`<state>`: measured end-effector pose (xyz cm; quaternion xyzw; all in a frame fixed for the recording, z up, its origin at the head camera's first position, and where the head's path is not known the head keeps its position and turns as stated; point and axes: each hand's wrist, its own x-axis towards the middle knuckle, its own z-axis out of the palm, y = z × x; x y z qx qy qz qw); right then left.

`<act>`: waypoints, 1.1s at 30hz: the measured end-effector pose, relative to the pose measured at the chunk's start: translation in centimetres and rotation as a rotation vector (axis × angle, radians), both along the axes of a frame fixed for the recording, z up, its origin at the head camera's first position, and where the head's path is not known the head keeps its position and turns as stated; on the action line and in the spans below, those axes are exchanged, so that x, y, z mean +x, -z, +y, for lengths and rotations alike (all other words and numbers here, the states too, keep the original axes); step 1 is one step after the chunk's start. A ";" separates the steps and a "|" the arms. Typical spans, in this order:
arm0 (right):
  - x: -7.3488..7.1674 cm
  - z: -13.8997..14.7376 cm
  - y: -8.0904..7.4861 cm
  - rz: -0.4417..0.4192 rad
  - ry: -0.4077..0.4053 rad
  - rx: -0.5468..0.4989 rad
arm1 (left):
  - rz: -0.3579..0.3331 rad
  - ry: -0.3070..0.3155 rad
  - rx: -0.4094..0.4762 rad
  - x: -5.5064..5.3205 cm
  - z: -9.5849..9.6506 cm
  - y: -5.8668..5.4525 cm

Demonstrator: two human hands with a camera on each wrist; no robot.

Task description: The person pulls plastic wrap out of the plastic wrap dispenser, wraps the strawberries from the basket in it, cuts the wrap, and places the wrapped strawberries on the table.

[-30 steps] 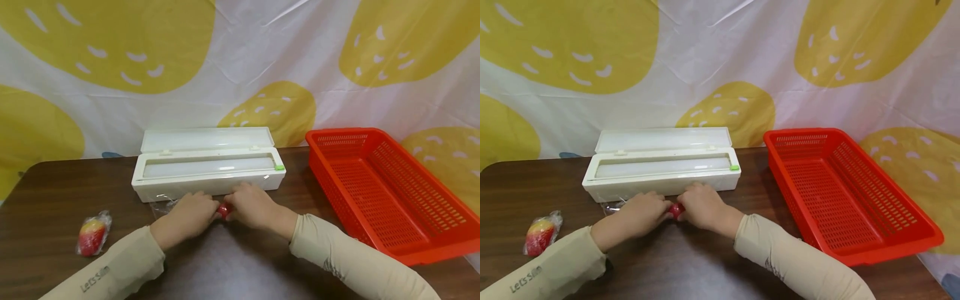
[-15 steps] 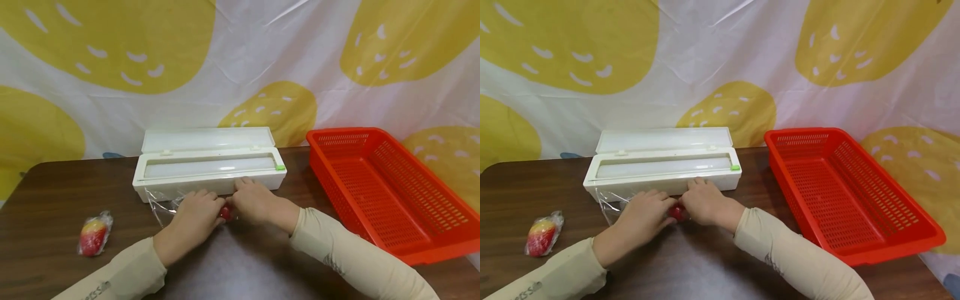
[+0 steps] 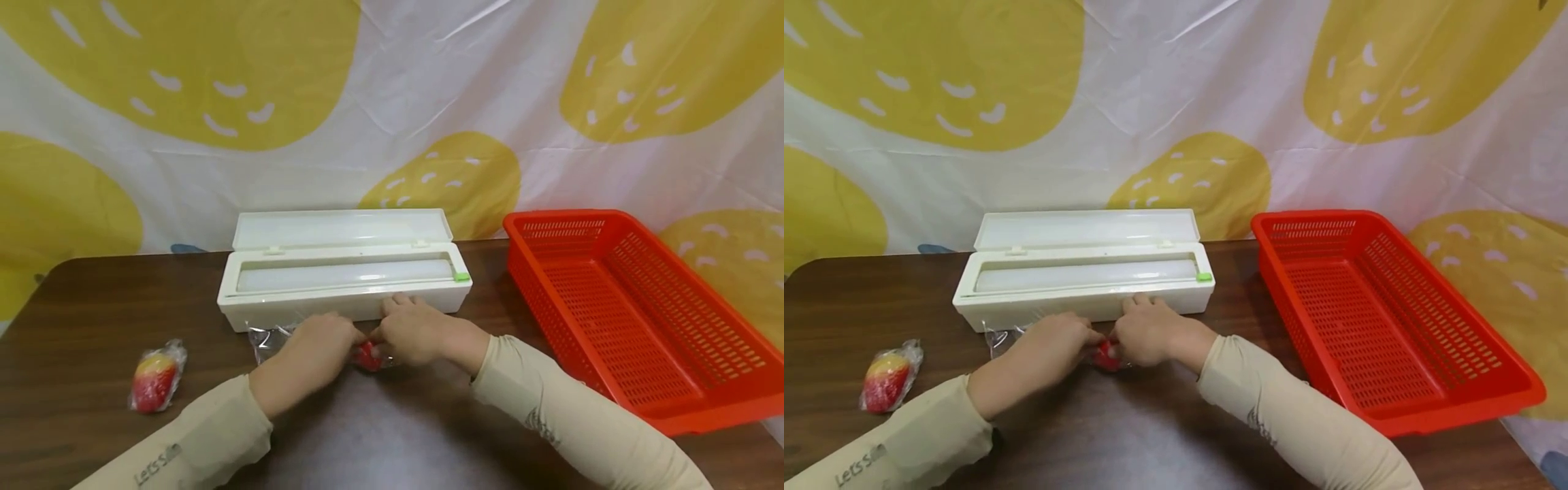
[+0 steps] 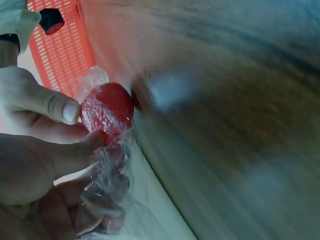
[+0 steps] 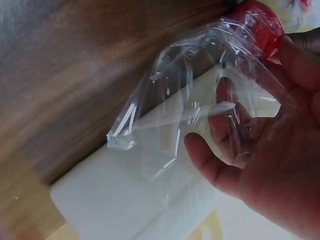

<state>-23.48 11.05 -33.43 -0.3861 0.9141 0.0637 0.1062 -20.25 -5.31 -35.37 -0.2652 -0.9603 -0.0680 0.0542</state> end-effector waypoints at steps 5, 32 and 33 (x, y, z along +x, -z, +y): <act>-0.5 0.3 -0.1 -0.031 0.008 -0.035 | -0.130 -0.023 0.006 -0.8 -0.1 -0.6; -2.4 4.9 0.8 -0.148 1.047 -1.475 | 0.132 0.036 -0.041 0.8 0.3 -1.4; -2.7 5.1 1.3 -0.231 1.077 -1.496 | 0.157 0.041 -0.031 0.7 0.4 -1.8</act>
